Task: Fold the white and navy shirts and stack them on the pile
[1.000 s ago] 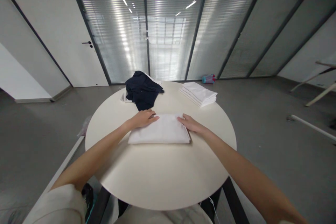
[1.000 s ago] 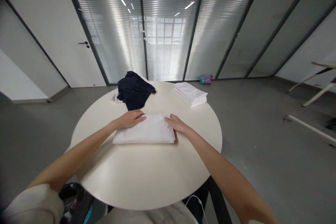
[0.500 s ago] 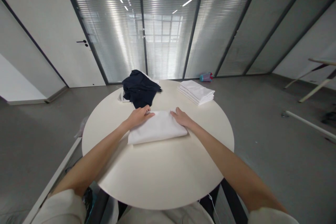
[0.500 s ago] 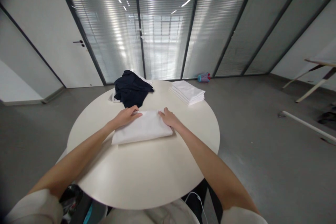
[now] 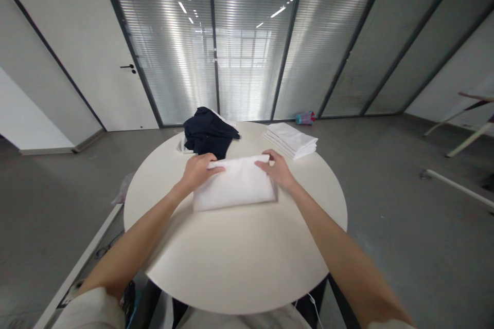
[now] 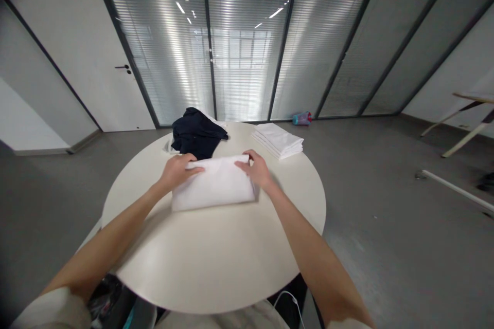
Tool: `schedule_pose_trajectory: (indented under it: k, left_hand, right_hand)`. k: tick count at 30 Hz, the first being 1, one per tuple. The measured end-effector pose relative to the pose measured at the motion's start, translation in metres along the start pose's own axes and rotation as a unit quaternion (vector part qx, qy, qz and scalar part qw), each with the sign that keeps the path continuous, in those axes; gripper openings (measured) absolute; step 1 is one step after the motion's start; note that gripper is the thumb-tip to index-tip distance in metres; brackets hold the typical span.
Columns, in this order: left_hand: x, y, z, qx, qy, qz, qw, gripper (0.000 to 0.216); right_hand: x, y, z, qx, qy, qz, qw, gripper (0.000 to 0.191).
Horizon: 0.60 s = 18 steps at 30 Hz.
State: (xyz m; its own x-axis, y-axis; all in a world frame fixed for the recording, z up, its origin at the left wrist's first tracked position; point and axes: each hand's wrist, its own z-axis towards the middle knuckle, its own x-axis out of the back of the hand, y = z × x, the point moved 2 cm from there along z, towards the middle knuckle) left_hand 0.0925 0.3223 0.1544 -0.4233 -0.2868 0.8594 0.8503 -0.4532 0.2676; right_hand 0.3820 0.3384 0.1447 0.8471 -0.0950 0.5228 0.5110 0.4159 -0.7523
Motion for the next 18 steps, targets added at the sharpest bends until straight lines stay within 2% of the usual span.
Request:
schedule_pose_trajectory:
  k: [2, 3, 4, 6, 8, 9, 10, 12, 15, 16, 18]
  left_hand:
    - [0.009, 0.012, -0.003, -0.077, 0.127, 0.056, 0.987, 0.033]
    - [0.010, 0.017, -0.005, -0.122, 0.155, 0.079, 0.977, 0.030]
    - [0.009, 0.022, -0.007, -0.166, 0.158, 0.098, 0.968, 0.027]
    - [0.002, 0.029, -0.011, -0.249, 0.099, 0.118, 0.956, 0.022]
    - [-0.006, 0.035, -0.015, -0.306, 0.000, 0.104, 0.947, 0.024]
    - [-0.010, 0.037, -0.016, -0.315, -0.050, 0.080, 0.944, 0.028]
    - [-0.012, 0.039, -0.017, -0.311, -0.091, 0.047, 0.945, 0.033]
    - [-0.012, 0.041, -0.018, -0.273, -0.128, -0.022, 0.953, 0.038]
    - [-0.013, 0.042, -0.017, -0.223, -0.092, -0.062, 0.969, 0.042]
    - [-0.016, 0.042, -0.018, -0.215, -0.077, -0.050, 0.972, 0.047]
    - [-0.027, 0.041, -0.022, -0.207, -0.079, -0.017, 0.975, 0.064]
  right_hand:
    - [0.014, -0.009, 0.000, 0.077, 0.081, 0.047, 0.993, 0.028]
    - [0.021, -0.012, -0.001, 0.107, 0.084, 0.053, 0.989, 0.027]
    - [0.027, -0.012, -0.003, 0.126, 0.059, 0.046, 0.989, 0.026]
    - [0.035, -0.007, -0.007, 0.116, -0.057, 0.002, 0.992, 0.026]
    - [0.038, 0.003, -0.014, 0.059, -0.205, -0.045, 0.976, 0.029]
    - [0.038, 0.006, -0.018, 0.033, -0.256, -0.065, 0.964, 0.030]
    - [0.038, 0.008, -0.021, 0.019, -0.277, -0.085, 0.957, 0.031]
    - [0.033, 0.006, -0.023, 0.034, -0.235, -0.130, 0.963, 0.029]
    - [0.016, -0.006, -0.024, 0.115, -0.138, -0.203, 0.963, 0.033]
    - [0.007, -0.010, -0.025, 0.139, -0.132, -0.223, 0.956, 0.041]
    - [-0.011, -0.011, -0.029, 0.161, -0.160, -0.260, 0.939, 0.059]
